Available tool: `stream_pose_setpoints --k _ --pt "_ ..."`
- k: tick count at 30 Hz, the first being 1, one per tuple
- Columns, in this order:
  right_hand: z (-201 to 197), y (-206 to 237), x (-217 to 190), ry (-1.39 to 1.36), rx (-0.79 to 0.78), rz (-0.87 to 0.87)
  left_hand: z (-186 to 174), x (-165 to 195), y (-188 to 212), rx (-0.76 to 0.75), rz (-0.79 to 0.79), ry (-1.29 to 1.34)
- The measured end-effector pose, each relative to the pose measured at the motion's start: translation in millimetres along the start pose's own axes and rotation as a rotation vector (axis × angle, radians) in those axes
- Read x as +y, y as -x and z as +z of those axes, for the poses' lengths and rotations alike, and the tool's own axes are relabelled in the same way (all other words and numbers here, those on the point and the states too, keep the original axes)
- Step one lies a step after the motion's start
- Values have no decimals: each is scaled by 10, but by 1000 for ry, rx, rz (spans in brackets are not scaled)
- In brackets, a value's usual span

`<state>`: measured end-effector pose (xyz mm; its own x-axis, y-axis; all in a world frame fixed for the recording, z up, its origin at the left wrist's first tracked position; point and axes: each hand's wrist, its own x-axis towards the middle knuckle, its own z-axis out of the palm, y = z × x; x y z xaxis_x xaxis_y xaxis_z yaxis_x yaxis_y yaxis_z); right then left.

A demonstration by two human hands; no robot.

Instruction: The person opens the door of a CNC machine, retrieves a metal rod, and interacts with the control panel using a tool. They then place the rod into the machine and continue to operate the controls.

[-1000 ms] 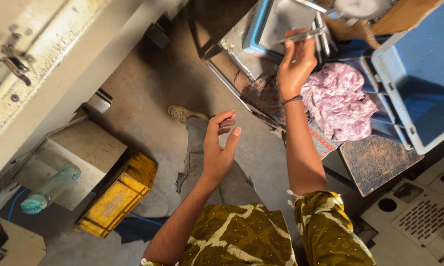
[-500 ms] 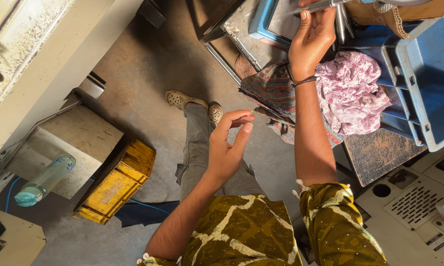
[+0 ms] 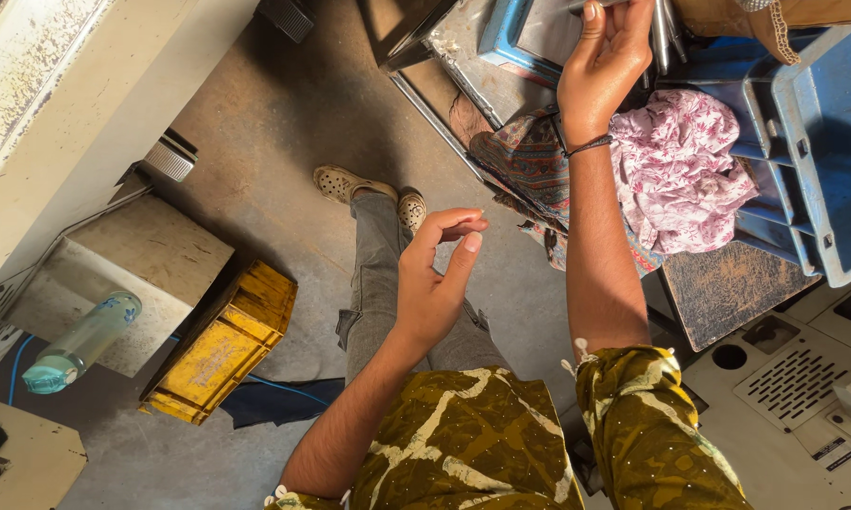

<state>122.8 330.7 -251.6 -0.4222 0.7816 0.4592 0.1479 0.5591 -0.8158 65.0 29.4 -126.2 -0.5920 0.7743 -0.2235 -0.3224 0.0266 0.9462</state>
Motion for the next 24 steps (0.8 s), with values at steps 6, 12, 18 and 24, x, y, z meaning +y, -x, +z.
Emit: stream_pose_setpoints --k 6,12,18,24 --pt "19 -15 31 -7 -4 -19 -5 28 3 6 -6 -16" --pt "14 7 -36 20 -10 -10 -7 81 64 12 -15 19" --pt "67 5 -183 47 -31 -39 -68 176 74 10 0 26" --pt "256 -83 -483 8 -58 -28 -235 307 29 13 6 27"
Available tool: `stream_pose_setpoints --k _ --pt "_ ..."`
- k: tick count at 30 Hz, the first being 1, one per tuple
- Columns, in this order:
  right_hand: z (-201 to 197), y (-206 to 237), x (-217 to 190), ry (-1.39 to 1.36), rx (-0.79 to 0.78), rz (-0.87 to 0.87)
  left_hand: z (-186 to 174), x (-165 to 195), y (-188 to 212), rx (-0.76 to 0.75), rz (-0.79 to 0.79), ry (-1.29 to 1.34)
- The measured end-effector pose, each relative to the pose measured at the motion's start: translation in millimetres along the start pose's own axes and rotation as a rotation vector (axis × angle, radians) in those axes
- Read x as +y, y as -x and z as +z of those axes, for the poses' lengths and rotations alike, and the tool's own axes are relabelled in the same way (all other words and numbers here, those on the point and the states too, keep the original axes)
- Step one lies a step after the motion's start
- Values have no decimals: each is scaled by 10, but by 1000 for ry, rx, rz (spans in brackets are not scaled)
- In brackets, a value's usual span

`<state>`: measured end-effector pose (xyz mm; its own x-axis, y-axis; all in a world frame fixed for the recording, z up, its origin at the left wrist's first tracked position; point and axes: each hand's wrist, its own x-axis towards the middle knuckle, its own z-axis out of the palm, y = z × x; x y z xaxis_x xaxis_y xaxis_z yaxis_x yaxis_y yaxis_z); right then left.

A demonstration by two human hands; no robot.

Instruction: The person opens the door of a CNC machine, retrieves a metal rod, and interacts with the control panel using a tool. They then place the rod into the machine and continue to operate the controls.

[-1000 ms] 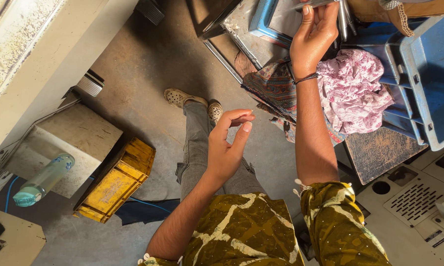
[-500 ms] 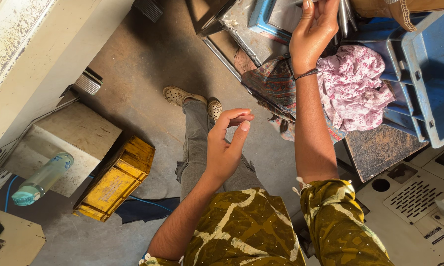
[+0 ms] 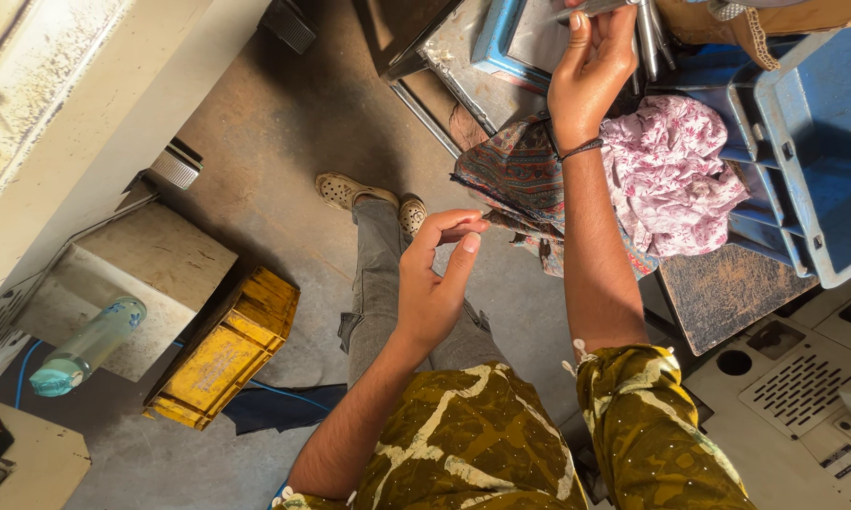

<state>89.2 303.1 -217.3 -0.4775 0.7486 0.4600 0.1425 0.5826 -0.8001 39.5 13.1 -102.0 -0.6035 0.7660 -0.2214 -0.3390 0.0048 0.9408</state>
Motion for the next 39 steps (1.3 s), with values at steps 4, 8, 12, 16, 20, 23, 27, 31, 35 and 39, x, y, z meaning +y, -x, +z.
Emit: stream_pose_setpoints --k 4,8,12,16,20,23,27,31,35,39 --pt "-55 225 -263 129 -39 96 -17 16 -31 37 15 -42" --pt "-206 893 -685 -144 -98 468 90 -164 -252 155 104 -258" --pt "-533 1176 -965 -559 107 816 143 -375 -461 93 133 -502" --pt "-746 812 -704 223 8 711 505 -810 -887 -82 238 -607" --pt "-683 429 -659 330 -67 451 940 -1169 -1284 17 228 -560" --pt "-693 308 -710 470 -213 448 1196 -1327 -1326 207 286 -557" --pt "-652 247 -814 592 -401 576 1262 -1437 -1286 328 -128 -33" --pt "-639 369 -809 659 -481 665 1156 -1472 -1179 350 -353 233" --pt "-615 612 -781 590 -454 615 1101 -1385 -1124 305 -591 390" --pt "-577 684 -793 568 -469 689 1043 -1311 -1111 213 -658 400"
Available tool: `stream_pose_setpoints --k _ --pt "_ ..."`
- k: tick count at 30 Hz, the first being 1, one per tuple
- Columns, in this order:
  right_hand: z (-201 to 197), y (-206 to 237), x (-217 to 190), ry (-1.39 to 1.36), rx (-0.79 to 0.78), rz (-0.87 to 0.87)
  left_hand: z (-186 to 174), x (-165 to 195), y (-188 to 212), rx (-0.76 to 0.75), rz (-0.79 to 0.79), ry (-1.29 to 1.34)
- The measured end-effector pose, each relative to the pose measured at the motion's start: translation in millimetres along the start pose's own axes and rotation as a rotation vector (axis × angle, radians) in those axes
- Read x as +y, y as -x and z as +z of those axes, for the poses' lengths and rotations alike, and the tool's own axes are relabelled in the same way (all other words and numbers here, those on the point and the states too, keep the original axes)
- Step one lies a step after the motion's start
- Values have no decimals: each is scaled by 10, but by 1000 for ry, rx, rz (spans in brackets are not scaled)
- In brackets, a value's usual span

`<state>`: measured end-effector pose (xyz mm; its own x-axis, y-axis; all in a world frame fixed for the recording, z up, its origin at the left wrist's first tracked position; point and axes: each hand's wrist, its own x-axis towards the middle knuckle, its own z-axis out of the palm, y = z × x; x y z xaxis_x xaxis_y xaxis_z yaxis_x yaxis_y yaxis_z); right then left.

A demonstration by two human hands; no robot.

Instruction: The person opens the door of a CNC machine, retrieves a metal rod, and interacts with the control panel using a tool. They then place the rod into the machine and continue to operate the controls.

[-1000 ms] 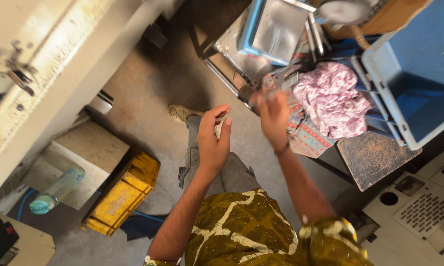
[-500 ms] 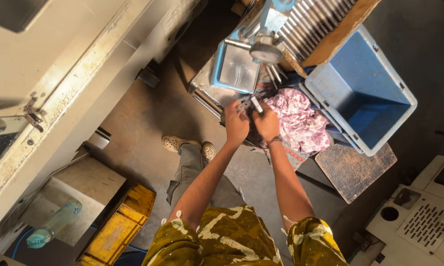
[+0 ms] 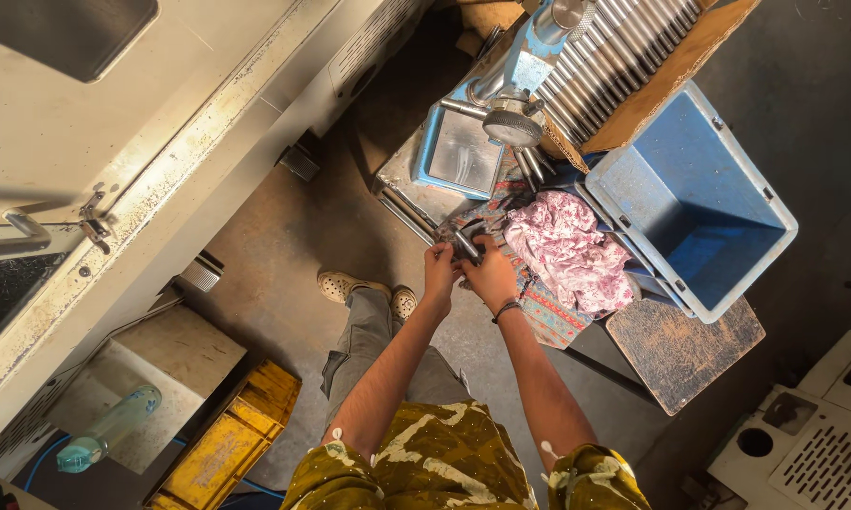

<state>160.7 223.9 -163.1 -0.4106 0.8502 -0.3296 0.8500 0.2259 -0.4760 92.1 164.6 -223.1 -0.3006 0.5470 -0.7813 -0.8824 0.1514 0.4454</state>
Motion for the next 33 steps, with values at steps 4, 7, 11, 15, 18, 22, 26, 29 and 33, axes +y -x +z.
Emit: stream_pose_setpoints --k 4,7,11,15,18,22,26,29,33 --pt "31 25 -142 33 -37 42 -30 28 -37 -9 73 -98" --pt "68 59 -225 -79 -106 63 -84 44 -53 -38 150 -140" --pt "178 208 -250 -211 -104 -103 -291 108 21 -88 200 -182" --pt "331 405 -379 -364 -23 -364 -663 308 232 -116 203 -199" --pt "402 619 -506 -475 -78 -370 -1086 518 528 -169 185 -8" --pt "295 914 -878 -632 -471 -431 -1702 796 1248 -141 275 59" --pt "256 1134 -1467 -632 -1006 -301 -2232 976 1930 -116 402 169" --pt "206 1353 -1896 -463 -1070 -612 -2507 1033 2283 -119 518 222" --pt "69 1561 -2588 -290 -835 -1189 -2748 1217 2677 -18 605 330"
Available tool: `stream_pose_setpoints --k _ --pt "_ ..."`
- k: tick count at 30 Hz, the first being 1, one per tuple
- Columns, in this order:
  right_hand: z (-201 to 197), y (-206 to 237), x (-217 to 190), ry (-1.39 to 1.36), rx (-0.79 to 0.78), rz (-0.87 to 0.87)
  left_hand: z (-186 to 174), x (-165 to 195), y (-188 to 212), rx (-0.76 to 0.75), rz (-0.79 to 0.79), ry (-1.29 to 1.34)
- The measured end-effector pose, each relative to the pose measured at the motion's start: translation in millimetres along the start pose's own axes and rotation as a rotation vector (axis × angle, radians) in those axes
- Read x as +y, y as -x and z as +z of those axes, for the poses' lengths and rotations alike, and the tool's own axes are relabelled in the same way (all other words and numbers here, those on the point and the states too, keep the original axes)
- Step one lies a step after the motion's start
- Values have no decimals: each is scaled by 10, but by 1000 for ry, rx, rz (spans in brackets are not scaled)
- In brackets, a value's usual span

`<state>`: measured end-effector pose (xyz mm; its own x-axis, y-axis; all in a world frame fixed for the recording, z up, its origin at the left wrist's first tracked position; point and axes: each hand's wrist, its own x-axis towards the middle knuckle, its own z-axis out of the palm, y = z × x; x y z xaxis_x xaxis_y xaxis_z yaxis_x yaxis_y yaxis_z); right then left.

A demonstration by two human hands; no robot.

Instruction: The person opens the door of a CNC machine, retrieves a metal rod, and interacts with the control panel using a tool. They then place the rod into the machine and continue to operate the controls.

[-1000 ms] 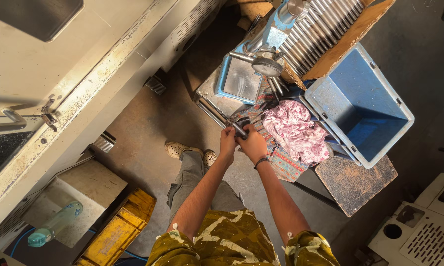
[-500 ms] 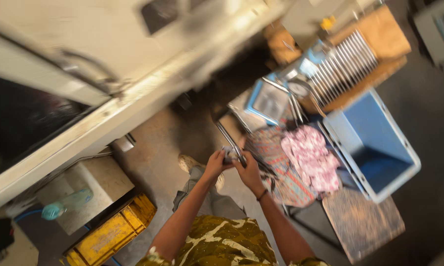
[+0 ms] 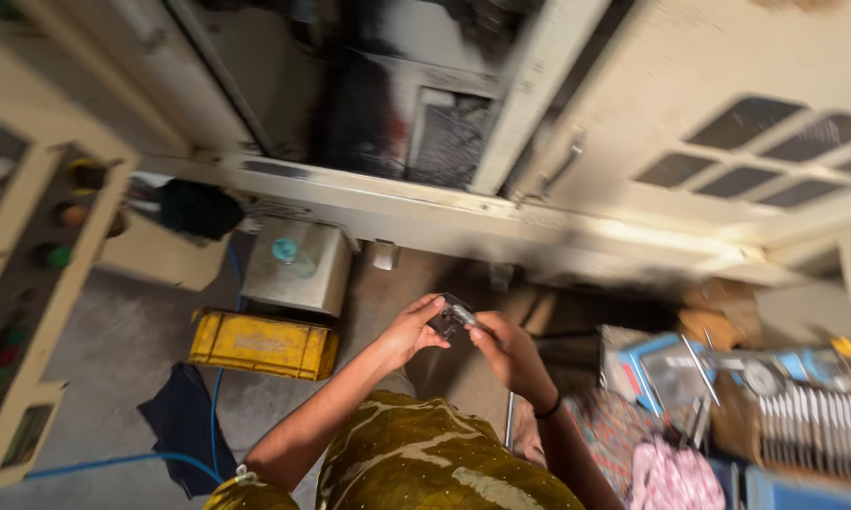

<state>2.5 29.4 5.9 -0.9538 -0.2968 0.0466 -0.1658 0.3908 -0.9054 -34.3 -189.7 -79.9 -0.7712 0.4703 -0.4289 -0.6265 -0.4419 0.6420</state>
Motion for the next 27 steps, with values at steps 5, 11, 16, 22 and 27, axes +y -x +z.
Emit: stream_pose_setpoints --k 5,11,16,22,27 --pt "-99 -484 -409 106 156 -410 41 543 183 55 88 104" --pt "-237 -670 -332 -183 366 -71 299 867 263 130 166 105" --pt "-580 -563 -128 -630 430 26 647 855 220 188 176 151" --pt "-610 -250 57 -1159 140 -8 901 644 116 86 221 240" --pt "-375 -169 48 -1102 171 85 991 469 115 86 200 257"
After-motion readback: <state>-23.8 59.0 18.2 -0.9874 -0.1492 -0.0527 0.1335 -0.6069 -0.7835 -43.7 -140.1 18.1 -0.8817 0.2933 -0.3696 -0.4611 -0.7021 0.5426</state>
